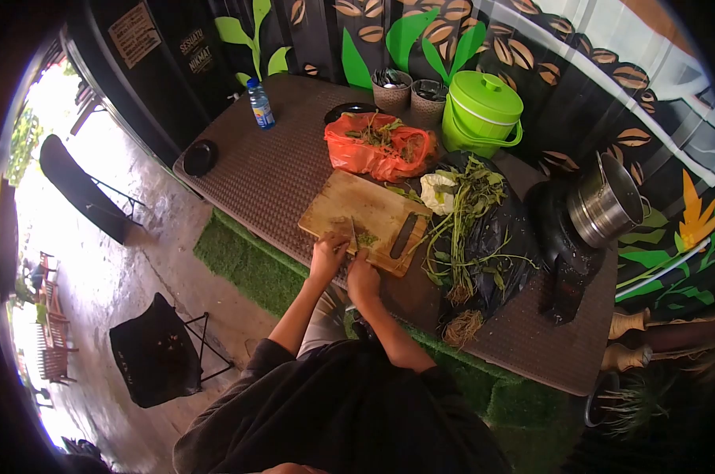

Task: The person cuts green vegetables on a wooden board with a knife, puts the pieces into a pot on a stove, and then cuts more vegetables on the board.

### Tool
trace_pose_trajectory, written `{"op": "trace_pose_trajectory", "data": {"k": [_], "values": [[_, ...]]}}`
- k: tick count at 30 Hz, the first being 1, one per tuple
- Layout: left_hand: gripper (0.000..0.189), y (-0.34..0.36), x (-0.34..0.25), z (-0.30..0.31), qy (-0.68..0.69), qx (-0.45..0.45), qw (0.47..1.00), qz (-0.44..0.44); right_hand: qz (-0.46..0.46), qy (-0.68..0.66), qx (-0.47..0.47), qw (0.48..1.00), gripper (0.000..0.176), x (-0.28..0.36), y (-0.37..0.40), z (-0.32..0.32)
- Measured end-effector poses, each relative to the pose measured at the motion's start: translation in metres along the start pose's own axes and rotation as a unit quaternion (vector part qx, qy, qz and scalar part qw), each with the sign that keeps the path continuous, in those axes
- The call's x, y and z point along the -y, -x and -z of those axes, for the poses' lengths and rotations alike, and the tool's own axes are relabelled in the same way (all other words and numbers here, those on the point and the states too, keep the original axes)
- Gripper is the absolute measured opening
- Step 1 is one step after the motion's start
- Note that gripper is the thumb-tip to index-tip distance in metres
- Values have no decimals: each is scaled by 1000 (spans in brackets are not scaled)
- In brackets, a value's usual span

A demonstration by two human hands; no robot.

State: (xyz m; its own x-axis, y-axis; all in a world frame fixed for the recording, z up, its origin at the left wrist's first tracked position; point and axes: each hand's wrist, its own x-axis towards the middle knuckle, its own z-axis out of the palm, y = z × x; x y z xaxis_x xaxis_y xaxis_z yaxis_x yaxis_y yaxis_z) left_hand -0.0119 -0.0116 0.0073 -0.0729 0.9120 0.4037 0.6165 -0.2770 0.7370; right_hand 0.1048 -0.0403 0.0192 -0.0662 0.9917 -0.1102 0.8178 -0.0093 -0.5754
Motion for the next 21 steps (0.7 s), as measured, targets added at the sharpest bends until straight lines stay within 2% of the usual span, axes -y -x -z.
{"op": "trace_pose_trajectory", "data": {"k": [3,5,6,8,11,14,17,21], "values": [[13,3,-1,1,-5,1,1000,-4,13,-9,0,1000,26,-1,-12,3],[13,5,-1,0,0,-1,1000,-7,-11,26,95,995,29,0,-20,14],[13,5,0,-1,6,-4,1000,-11,-11,26,94,995,29,-2,-16,8],[13,5,-1,-2,4,-4,1000,-7,30,6,-36,999,31,-6,-4,-11],[13,7,-3,-1,0,-9,1000,-6,3,-23,13,1000,33,-4,-9,-9],[14,10,-2,-2,0,-16,1000,-14,22,11,52,998,33,-7,-21,-1],[13,8,-3,-1,2,-23,1000,-13,10,-8,12,1000,31,0,0,-5],[13,10,1,-3,2,-22,1000,-11,28,0,-7,1000,29,0,-11,-3]]}}
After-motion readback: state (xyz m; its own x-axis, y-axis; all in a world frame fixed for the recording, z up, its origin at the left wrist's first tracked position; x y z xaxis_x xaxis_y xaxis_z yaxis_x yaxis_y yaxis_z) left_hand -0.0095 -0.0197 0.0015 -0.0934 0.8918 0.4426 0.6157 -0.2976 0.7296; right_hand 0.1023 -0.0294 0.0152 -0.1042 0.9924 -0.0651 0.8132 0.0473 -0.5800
